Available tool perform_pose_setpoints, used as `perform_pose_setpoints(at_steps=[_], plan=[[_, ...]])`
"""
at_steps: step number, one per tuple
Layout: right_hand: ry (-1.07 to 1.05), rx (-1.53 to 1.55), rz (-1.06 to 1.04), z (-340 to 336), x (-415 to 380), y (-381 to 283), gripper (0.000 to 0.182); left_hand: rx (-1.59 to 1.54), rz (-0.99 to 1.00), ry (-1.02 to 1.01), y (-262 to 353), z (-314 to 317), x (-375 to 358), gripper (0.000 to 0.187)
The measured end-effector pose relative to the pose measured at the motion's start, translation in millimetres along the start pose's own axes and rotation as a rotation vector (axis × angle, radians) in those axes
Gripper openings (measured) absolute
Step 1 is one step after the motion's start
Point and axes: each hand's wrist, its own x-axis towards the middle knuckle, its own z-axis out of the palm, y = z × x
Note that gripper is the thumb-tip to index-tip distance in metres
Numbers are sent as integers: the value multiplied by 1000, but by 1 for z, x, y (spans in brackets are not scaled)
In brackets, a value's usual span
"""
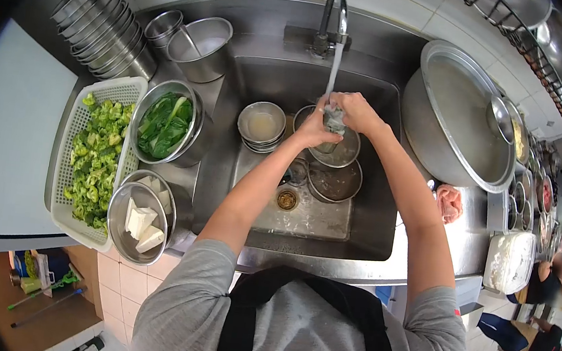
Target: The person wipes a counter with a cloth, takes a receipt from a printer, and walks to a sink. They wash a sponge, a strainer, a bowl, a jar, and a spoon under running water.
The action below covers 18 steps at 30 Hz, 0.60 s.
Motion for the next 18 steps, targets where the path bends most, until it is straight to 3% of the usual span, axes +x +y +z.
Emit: perform_pose_setpoints(at_steps=[3,6,7,10,11,14,15,18], plan=[[-245,-55,-103,3,12,9,26,-7,83,-56,-4,-7,-10,116],[-685,624,98,2,18,25,24,-227,12,-108,-21,6,-21,112],[-705,686,133,-2,14,20,29,-156,3,-109,-32,8,-19,111],[-458,395,-77,12,10,24,38,-216,-102,-210,-26,1,-10,109],[-507,460,-38,20,11,31,43,-193,-75,-208,-19,3,-10,104],[-402,761,-21,42,19,44,40,-529,-197,-181,-27,16,-9,96],[-316,651,66,40,21,43,40,-488,-198,-247,-26,11,-5,93],[19,268,155,23,19,31,51,-515,-198,-47,-28,-2,3,86]])
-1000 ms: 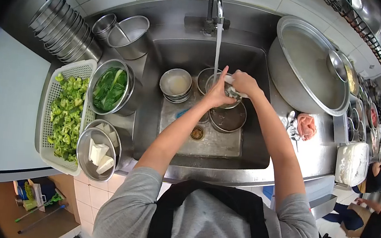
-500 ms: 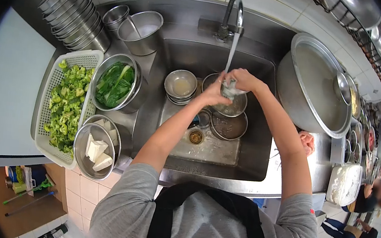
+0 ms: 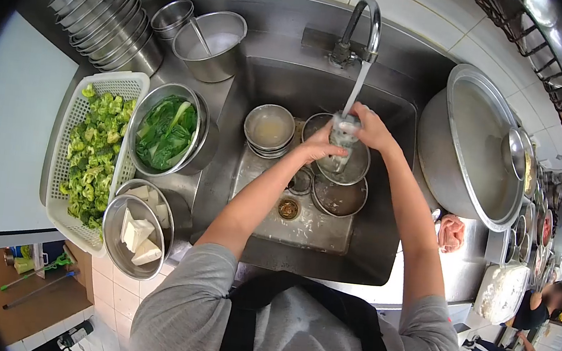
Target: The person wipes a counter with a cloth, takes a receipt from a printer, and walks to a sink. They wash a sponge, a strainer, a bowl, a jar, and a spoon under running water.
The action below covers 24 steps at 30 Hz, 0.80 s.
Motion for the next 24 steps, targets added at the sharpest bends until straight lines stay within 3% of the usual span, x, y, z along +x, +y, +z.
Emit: perform_pose_setpoints(at_steps=[1,2,4,5,8,10,12,13,14,15,16,18,19,20,22,24], plan=[[18,20,-24,9,-3,0,55,-96,-5,-24,1,-4,2,82],[-20,-65,86,12,-11,-22,56,-72,-24,-68,0,-8,6,77],[77,-102,-60,20,-19,-32,57,-19,-54,-164,-1,-14,14,67],[57,56,-36,25,-15,-18,56,175,-259,-162,19,-13,5,67],[22,476,93,42,-4,20,58,322,-74,-164,19,2,10,65],[50,663,272,43,-5,23,62,368,-44,-102,23,4,21,81],[241,936,422,45,-6,21,59,458,37,68,33,5,27,88],[335,1070,502,46,-10,21,57,540,117,-7,39,-1,29,95],[432,1202,583,48,-14,22,56,259,-32,-99,40,-7,30,88],[604,1293,640,49,-14,16,47,227,-98,19,34,-11,21,78],[733,1247,624,53,-10,9,46,201,-158,137,29,-13,13,68],[977,1151,606,60,-7,-20,43,-301,-170,344,22,-7,6,56],[820,923,475,78,-1,3,41,-557,-175,446,19,-6,3,50],[736,861,257,82,-2,-4,41,-625,-182,443,12,-16,8,45],[529,275,241,53,-15,-57,36,-768,-198,429,-1,-41,21,34],[430,230,221,47,-17,-57,32,-681,-129,438,9,-36,16,31]])
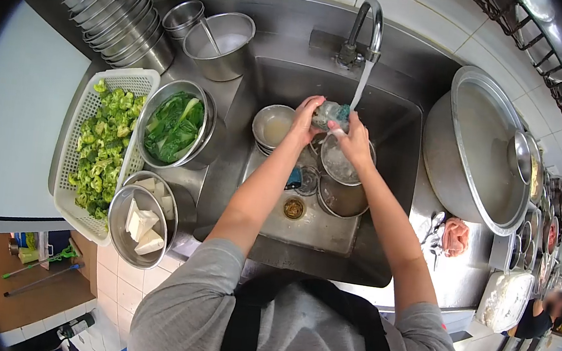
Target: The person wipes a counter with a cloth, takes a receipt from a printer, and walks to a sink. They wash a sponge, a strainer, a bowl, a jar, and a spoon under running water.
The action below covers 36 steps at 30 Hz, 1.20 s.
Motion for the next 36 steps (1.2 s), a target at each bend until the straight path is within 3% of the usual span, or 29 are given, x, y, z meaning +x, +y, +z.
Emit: perform_pose_setpoints(at_steps=[1,4,5,6,8,9,12,13,16,17,18,20,23,25,26,27,32,34,36], plan=[[-46,-28,-15,-3,3,-1,30,37,54,-15,1,3,4,30],[-101,972,578,-9,14,-5,28,-8,182,-103,-5,16,3,21],[43,1008,566,2,13,6,30,-15,189,-155,-10,21,6,23],[212,745,316,17,3,4,27,-23,194,-208,-15,22,11,25],[261,-186,-152,13,-24,5,24,162,-47,-405,-10,19,33,30],[198,-265,-329,9,-34,9,23,255,-168,-500,-2,23,36,33],[-65,-455,-661,-9,-30,43,21,1032,-419,-228,20,58,24,37],[5,-429,-679,-8,-25,46,19,937,-385,-183,20,58,24,37],[204,29,-23,-6,-15,33,16,71,-320,-350,-6,23,27,40],[274,762,271,2,-6,34,13,-24,-215,-356,-20,22,21,45],[239,1132,518,0,-1,38,17,1,-227,-305,-25,18,20,46],[188,1020,523,7,-4,39,14,50,-250,-207,-28,15,19,48],[19,-401,-425,-6,-18,47,20,449,-398,-150,-2,14,30,52],[-222,-449,-580,-26,-13,39,25,663,-425,-133,10,13,30,57],[-346,-469,-660,-35,-11,33,28,589,-378,-87,11,11,22,58],[-175,-350,-759,-40,-8,30,32,517,-322,-43,14,10,15,58],[210,-200,-191,-59,-19,20,13,29,-323,164,-5,-21,17,58],[388,9,-66,-61,-25,6,12,-63,-329,177,-17,-29,14,58],[442,-76,-242,-42,-30,1,13,-126,-327,169,-28,-12,0,57]])
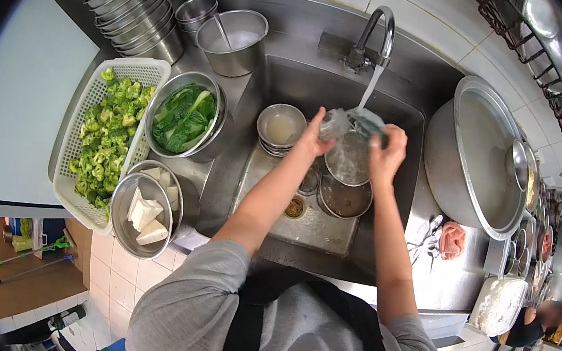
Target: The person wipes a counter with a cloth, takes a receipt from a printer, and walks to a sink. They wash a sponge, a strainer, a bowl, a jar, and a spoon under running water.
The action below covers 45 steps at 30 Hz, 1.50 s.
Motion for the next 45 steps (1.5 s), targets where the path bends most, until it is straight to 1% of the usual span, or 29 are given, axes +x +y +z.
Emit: perform_pose_setpoints(at_steps=[1,2,4,5,8,10,12,13,16,19,20,21,22,24,25,28,29,30,32,33,35,36,38,39,40,42,43,44,45], plan=[[-64,-1,-115,12,-10,-4,18,-32,10,-34,-9,7,-2,55],[-125,-2,-231,23,-19,-10,23,-99,51,-215,-17,12,-12,54],[-316,-248,-272,30,-31,-39,37,-234,134,-583,-28,27,-37,54],[-281,-230,-213,36,-28,-35,41,-331,138,-625,-32,24,-29,55],[-176,-185,46,68,1,5,55,-205,36,-241,-35,17,-22,66],[-273,-66,96,77,17,37,47,-13,172,-122,-38,24,-45,71],[-486,-265,53,74,36,19,43,349,323,2,-43,26,-50,69],[-593,-365,32,72,42,9,41,528,537,4,-51,24,-49,66],[-593,-355,67,80,51,3,26,398,485,-56,-53,30,-67,66],[-739,261,248,82,65,26,24,-240,61,-428,-41,23,-76,58],[-758,166,166,80,69,23,24,-425,-56,-546,-38,21,-81,55],[-782,69,89,76,70,21,23,-232,-76,-610,-33,19,-76,52],[-798,-29,9,72,71,20,23,24,33,-461,-31,23,-74,51],[-634,-8,237,71,71,17,30,537,254,-163,-24,38,-65,51],[-556,2,357,69,63,17,34,496,254,-266,-20,37,-56,52],[-96,264,319,74,31,36,36,-1,124,-145,-18,50,-30,53],[-74,211,238,68,19,28,37,67,190,18,-12,70,-57,57],[15,157,105,71,7,31,39,16,280,-90,-16,63,-32,66],[66,412,598,74,-15,29,37,3,413,-22,-22,57,5,69],[134,660,816,64,-15,8,39,102,513,-23,-23,64,-4,70],[129,767,918,56,-29,26,37,300,720,-20,-24,73,-22,74],[129,825,968,46,-33,30,36,569,799,-18,-21,68,-25,75],[66,898,981,12,-46,30,35,1116,945,-27,-4,56,-32,77],[46,902,945,3,-54,44,33,1218,888,-100,7,58,-41,80],[88,897,938,-6,-65,56,32,1212,1026,-161,15,57,-47,81],[97,878,893,-23,-74,60,36,702,735,-277,18,59,-43,81],[112,944,933,-28,-77,57,40,1097,943,-124,22,60,-39,82],[130,952,960,-37,-78,44,42,1147,910,-132,22,63,-40,79],[148,961,975,-46,-75,30,43,808,667,-169,17,64,-36,74]])
